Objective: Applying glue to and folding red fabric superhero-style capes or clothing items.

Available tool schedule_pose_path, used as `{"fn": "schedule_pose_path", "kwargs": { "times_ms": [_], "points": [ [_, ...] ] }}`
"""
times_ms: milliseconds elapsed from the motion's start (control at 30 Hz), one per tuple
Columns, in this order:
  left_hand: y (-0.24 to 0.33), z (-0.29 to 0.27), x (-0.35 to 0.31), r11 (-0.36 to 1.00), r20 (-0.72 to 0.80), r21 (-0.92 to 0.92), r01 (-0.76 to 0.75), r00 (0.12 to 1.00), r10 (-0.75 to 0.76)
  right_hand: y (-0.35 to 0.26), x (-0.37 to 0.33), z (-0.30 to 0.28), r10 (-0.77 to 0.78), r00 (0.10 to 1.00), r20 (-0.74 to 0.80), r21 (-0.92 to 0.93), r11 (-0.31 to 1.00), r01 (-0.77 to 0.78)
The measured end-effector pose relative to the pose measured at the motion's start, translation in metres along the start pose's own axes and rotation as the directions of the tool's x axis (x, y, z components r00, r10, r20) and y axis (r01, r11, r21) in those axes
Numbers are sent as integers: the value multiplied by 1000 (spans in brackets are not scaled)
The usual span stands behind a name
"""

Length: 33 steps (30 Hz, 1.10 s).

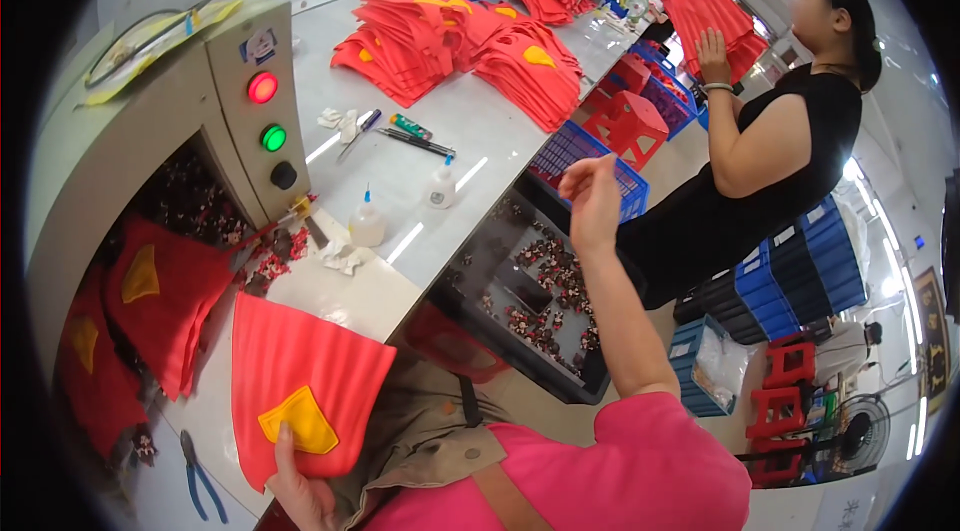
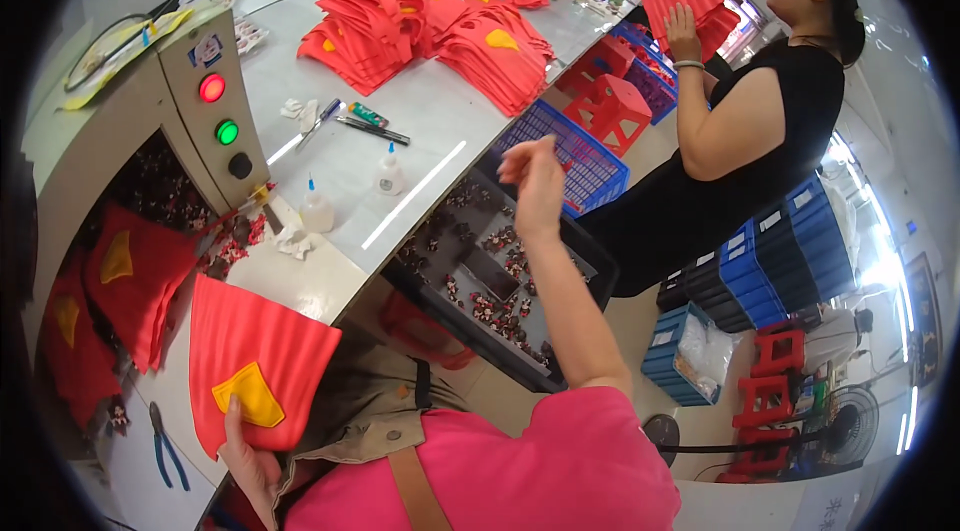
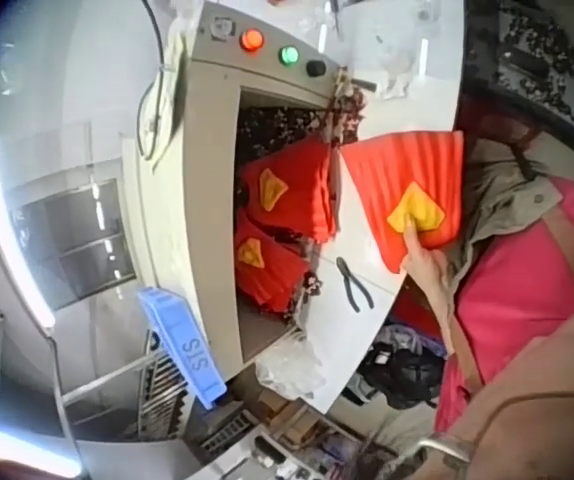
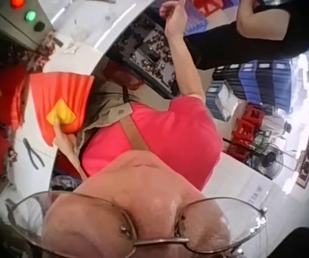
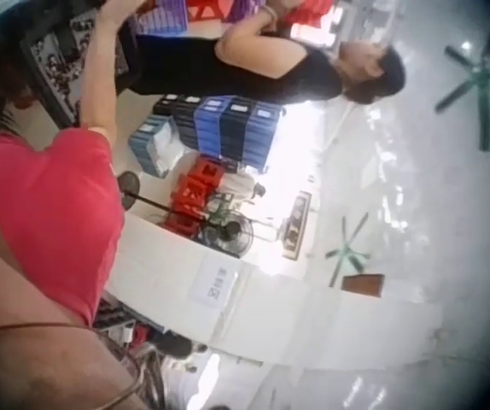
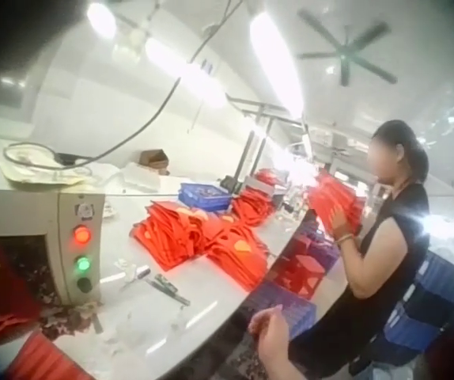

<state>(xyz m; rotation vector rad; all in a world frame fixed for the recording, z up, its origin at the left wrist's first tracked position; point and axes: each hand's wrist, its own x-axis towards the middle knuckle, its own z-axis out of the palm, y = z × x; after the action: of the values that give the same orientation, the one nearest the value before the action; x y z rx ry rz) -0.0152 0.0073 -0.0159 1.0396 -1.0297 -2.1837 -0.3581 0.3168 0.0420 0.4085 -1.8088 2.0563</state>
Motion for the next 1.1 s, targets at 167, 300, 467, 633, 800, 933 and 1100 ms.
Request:
{"fn": "schedule_pose_path", "kwargs": {
  "times_ms": [167,300,467,633,800,933,1100],
  "points": [
    [3,7,-3,999,27,28,18,999,-19,-2,-31,28,17,969,248,-80,997,3],
    [3,17,-5,999,-37,31,13,999,-12,-20,-43,51,-30,935,352,-71,996,59],
    [4,22,-5,998,-91,66,-12,996,18,-29,-67,64,-41,862,506,-15,998,56],
    [3,19,-4,998,-76,54,-18,997,22,-34,-78,72,-102,720,687,-55,980,191],
    [-1,11,-2,995,-64,84,-59,996,65,-36,-88,84,-198,711,674,4,964,266],
    [1,13,-2,996,-74,87,-24,997,31,-36,-92,87,-218,689,691,35,962,269],
    [-1,13,-1,994,-87,95,-46,995,54,-31,-98,91,-243,641,728,37,948,317]
  ]
}}
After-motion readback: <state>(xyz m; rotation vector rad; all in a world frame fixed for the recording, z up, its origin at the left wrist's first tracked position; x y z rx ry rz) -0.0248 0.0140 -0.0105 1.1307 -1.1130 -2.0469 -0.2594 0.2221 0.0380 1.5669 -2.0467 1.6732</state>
